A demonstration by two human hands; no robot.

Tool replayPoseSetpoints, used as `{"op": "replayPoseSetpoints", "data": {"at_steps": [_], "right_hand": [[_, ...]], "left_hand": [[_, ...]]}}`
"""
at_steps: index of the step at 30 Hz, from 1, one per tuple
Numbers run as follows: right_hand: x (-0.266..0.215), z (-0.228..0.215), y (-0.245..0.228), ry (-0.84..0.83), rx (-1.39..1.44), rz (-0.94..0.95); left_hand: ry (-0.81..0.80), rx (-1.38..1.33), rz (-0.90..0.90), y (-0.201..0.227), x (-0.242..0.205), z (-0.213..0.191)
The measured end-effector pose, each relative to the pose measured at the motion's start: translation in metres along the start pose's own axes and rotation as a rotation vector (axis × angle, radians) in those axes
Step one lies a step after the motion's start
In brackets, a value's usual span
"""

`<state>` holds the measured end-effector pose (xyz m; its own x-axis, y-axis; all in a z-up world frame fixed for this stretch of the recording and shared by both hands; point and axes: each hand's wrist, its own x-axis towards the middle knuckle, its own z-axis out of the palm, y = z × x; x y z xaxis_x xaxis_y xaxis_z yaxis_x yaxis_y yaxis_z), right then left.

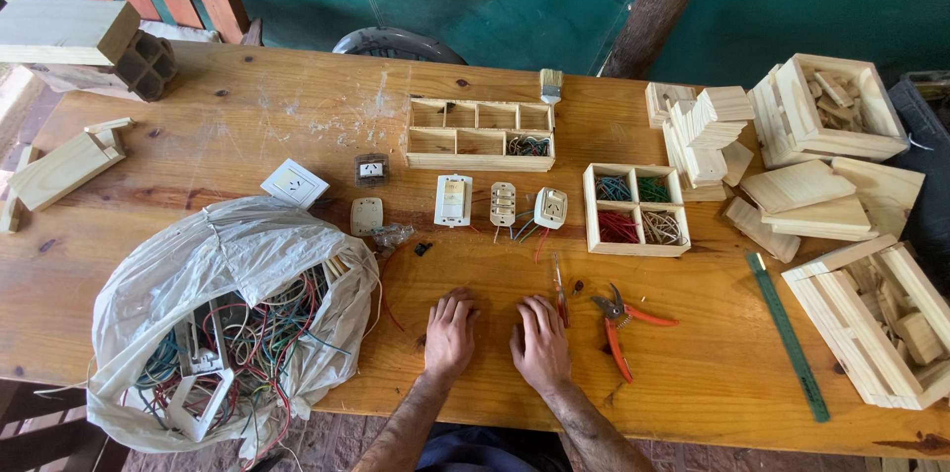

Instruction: The person strips the insulation from several colored wires using wire cutters, then inserts the exposed ends into the terminals of a white electrical switch or socket. They tighten the terminal screws with a screwdriver and place the assembled unit on the table.

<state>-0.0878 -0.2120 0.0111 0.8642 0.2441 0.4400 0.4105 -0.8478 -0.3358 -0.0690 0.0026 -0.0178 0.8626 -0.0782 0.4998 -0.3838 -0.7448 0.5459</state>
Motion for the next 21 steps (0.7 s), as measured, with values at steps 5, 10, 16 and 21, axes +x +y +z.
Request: {"op": "replayPoseSetpoints", "data": {"at_steps": [5,10,16,21], "right_hand": [[0.001,0.001,0.001,0.02,0.003,-0.011],[0.007,-0.003,-0.004,0.068,0.007,-0.015],[-0.004,0.016,0.009,-0.021,-0.034,0.056],[-0.003,0.015,0.007,0.027,-0.025,0.034]], "left_hand": [[0.009,-0.105,-0.149,-0.01,0.0,0.009],[0.015,-0.101,-0.194,-0.034,0.043,0.017],[0.003,0.126,-0.346,-0.052,0.145,0.014],[-0.098,0.201,-0.478,-0.058,0.21,0.02]]}}
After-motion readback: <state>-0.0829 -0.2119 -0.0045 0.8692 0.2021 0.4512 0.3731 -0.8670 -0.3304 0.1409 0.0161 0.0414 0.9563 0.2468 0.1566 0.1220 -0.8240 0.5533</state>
